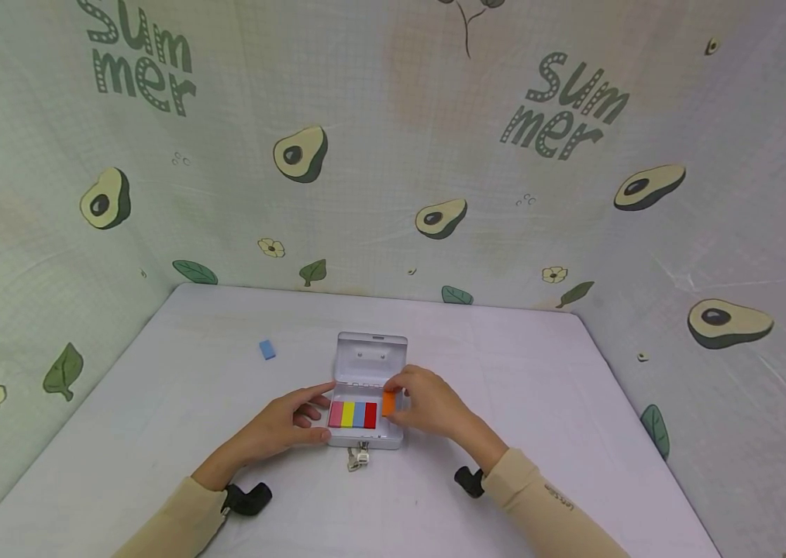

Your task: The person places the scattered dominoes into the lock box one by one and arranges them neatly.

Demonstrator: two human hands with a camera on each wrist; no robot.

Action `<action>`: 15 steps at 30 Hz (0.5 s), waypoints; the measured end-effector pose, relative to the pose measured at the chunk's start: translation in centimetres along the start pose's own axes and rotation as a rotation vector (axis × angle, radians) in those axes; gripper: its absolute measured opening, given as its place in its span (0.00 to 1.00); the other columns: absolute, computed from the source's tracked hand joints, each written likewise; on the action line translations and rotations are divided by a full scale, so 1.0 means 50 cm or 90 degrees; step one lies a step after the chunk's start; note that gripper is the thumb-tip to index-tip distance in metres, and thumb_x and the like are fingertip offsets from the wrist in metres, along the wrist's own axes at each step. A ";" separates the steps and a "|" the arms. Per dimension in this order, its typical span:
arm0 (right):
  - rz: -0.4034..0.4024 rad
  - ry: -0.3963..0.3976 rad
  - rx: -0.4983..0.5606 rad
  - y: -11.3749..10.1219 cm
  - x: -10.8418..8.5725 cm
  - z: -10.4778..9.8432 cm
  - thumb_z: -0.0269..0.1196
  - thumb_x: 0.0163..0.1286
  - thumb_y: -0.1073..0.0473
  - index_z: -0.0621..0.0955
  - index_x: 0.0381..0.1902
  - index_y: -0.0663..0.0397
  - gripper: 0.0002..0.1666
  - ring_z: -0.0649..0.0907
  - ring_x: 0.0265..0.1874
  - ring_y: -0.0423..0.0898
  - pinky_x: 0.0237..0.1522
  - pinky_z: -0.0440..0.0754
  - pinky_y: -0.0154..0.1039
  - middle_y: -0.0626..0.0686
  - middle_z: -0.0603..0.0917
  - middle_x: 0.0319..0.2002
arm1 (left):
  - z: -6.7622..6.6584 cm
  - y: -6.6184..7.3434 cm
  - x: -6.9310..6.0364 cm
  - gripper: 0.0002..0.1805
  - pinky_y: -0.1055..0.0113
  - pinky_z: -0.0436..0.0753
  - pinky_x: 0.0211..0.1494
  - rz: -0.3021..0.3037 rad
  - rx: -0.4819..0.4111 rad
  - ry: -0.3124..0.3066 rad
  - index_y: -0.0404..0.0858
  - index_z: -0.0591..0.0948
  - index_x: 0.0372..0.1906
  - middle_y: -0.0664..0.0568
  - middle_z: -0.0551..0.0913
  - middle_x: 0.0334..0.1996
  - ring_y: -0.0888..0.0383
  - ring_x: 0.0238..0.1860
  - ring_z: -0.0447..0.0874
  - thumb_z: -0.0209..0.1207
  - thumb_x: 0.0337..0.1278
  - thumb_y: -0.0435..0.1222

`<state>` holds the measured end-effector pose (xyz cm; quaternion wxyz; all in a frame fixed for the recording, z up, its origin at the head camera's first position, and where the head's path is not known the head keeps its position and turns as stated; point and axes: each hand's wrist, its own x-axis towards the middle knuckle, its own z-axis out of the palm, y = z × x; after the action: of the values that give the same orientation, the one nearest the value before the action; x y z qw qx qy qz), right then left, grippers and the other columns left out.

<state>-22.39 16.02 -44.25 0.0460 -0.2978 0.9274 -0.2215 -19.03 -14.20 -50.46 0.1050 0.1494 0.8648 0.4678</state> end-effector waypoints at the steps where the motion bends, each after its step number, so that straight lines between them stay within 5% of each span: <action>1: 0.003 -0.002 -0.001 0.000 0.000 0.001 0.80 0.61 0.58 0.89 0.53 0.52 0.22 0.83 0.45 0.46 0.47 0.85 0.37 0.44 0.85 0.44 | 0.000 0.000 0.000 0.45 0.66 0.83 0.55 -0.001 0.000 0.000 0.50 0.71 0.79 0.55 0.82 0.60 0.58 0.52 0.79 0.77 0.58 0.51; 15: -0.017 -0.002 0.008 -0.005 0.004 0.010 0.79 0.62 0.60 0.89 0.52 0.55 0.20 0.81 0.41 0.48 0.43 0.83 0.36 0.47 0.86 0.43 | -0.002 -0.003 0.001 0.45 0.64 0.84 0.58 0.008 -0.007 -0.012 0.51 0.70 0.80 0.55 0.82 0.61 0.58 0.54 0.80 0.76 0.59 0.51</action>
<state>-22.31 15.53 -44.58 0.0464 -0.3105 0.9218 -0.2273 -19.13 -14.35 -50.52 0.1112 0.1591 0.8602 0.4715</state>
